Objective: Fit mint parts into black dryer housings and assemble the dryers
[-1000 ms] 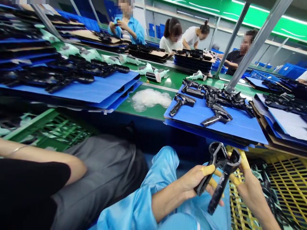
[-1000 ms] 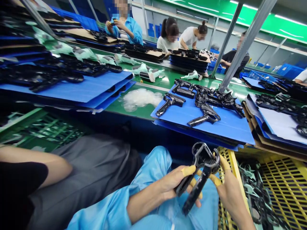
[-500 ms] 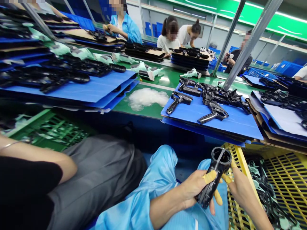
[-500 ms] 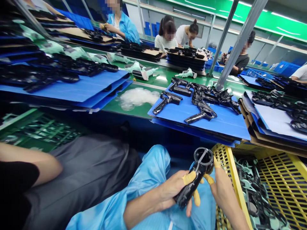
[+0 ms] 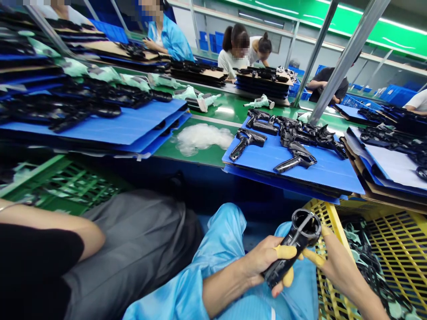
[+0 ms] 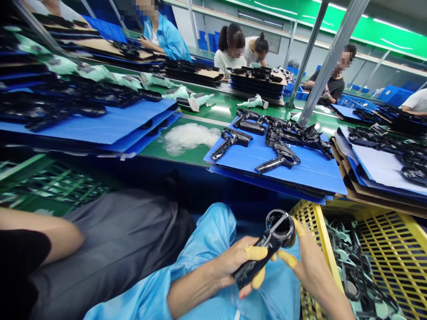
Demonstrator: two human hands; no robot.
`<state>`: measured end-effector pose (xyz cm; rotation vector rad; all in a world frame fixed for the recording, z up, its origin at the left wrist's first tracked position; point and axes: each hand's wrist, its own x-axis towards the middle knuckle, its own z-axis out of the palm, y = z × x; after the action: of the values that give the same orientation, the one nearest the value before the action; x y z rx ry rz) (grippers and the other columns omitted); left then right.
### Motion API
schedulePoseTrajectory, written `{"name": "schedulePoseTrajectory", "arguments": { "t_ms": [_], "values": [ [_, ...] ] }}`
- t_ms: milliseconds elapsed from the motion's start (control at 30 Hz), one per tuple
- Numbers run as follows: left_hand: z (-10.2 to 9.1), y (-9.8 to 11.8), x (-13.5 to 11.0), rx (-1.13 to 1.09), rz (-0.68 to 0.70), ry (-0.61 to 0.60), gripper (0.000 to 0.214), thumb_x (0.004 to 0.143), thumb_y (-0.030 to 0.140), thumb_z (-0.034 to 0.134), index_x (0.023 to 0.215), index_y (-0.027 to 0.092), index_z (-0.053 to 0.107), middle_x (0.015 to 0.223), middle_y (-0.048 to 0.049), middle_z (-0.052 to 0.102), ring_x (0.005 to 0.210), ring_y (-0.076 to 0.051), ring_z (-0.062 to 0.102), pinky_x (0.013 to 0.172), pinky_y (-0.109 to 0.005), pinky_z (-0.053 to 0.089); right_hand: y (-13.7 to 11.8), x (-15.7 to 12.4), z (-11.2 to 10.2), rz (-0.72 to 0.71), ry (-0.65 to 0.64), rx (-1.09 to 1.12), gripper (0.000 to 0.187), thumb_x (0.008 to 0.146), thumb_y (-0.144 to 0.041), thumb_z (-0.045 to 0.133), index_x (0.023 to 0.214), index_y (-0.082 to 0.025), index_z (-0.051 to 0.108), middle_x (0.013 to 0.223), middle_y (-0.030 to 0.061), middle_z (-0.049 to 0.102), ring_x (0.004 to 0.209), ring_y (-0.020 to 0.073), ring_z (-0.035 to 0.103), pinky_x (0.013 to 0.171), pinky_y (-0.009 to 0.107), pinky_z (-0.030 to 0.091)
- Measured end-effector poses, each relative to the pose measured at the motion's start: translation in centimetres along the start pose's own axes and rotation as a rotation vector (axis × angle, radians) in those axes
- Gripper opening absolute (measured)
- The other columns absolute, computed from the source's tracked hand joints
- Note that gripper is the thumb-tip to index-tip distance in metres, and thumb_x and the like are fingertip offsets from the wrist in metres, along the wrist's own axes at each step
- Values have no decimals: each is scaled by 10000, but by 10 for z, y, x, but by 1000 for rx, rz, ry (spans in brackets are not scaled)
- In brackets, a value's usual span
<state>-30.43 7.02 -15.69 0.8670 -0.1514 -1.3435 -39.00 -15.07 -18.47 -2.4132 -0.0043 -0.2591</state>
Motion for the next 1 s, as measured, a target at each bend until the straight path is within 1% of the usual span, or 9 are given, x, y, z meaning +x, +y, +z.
{"name": "schedulePoseTrajectory", "arguments": {
  "t_ms": [100, 200, 267, 367, 500, 567, 767, 867, 1000],
  "values": [
    [-2, -3, -1, -5, -86, -161, 523, 644, 522, 872, 847, 81, 678, 584, -88, 685, 315, -154, 554, 274, -205, 441, -14, 6, -22, 49, -166, 399, 1072, 753, -757, 717, 1583, -223, 297, 1484, 194, 517, 1406, 373, 476, 1150, 533, 450],
    [-8, -5, -2, 30, -159, -242, 583, 601, 552, 893, 872, 76, 695, 571, -73, 675, 306, -155, 543, 263, -216, 436, -25, 7, -25, 114, -258, 599, 990, 688, -741, 787, 1457, -203, 473, 1249, 159, 672, 1131, 347, 671, 942, 448, 596],
    [-14, -3, -2, 89, -176, -242, 643, 587, 599, 886, 920, 89, 681, 545, -54, 653, 297, -150, 522, 263, -216, 419, -29, 4, -18, 148, -213, 565, 819, 722, -687, 786, 1332, -194, 550, 1115, 124, 707, 970, 306, 707, 829, 416, 615],
    [-19, 5, -2, 325, -183, -195, 638, 605, 642, 843, 946, 155, 612, 567, -14, 625, 312, -135, 486, 291, -225, 381, -30, -4, -7, 192, -103, 382, 751, 720, -661, 784, 1256, -187, 557, 1060, 120, 716, 958, 313, 704, 829, 442, 603],
    [-16, 13, -4, 1011, 195, 109, 448, 701, 430, 816, 1002, 194, 584, 729, 17, 575, 538, -107, 467, 508, -220, 329, -34, -10, -5, 226, 2, 193, 791, 721, -614, 789, 1319, -176, 514, 1119, 159, 714, 1008, 344, 701, 871, 501, 585],
    [-11, 12, -8, 1200, 326, 158, 262, 772, 310, 716, 949, 182, 572, 709, 28, 526, 589, -106, 420, 563, -235, 290, -41, -13, -8, 249, 52, 157, 807, 704, -606, 801, 1317, -163, 520, 1115, 171, 711, 1017, 352, 693, 889, 518, 572],
    [-1, 8, -21, 1241, 78, -58, 164, 776, 284, 607, 871, 165, 546, 717, 25, 516, 623, -116, 405, 577, -229, 322, -79, -42, -8, 345, -46, 532, 829, 649, -448, 864, 1357, -213, 502, 1070, 46, 725, 904, 221, 706, 787, 337, 585],
    [-4, 14, -7, 1361, 34, -221, 166, 804, 300, 569, 896, 163, 585, 694, 28, 534, 601, -114, 398, 560, -216, 331, -86, -57, -4, 416, 80, 505, 714, 670, -384, 810, 1298, -199, 525, 962, 20, 734, 792, 189, 703, 702, 298, 577],
    [9, 13, 18, 1541, 399, -178, 161, 781, 295, 609, 873, 163, 618, 651, 25, 578, 534, -106, 463, 529, -207, 318, -82, -85, -9, 313, 431, 251, 773, 673, -429, 807, 1331, -157, 505, 1101, 114, 726, 944, 253, 717, 870, 384, 595]
  ]
}}
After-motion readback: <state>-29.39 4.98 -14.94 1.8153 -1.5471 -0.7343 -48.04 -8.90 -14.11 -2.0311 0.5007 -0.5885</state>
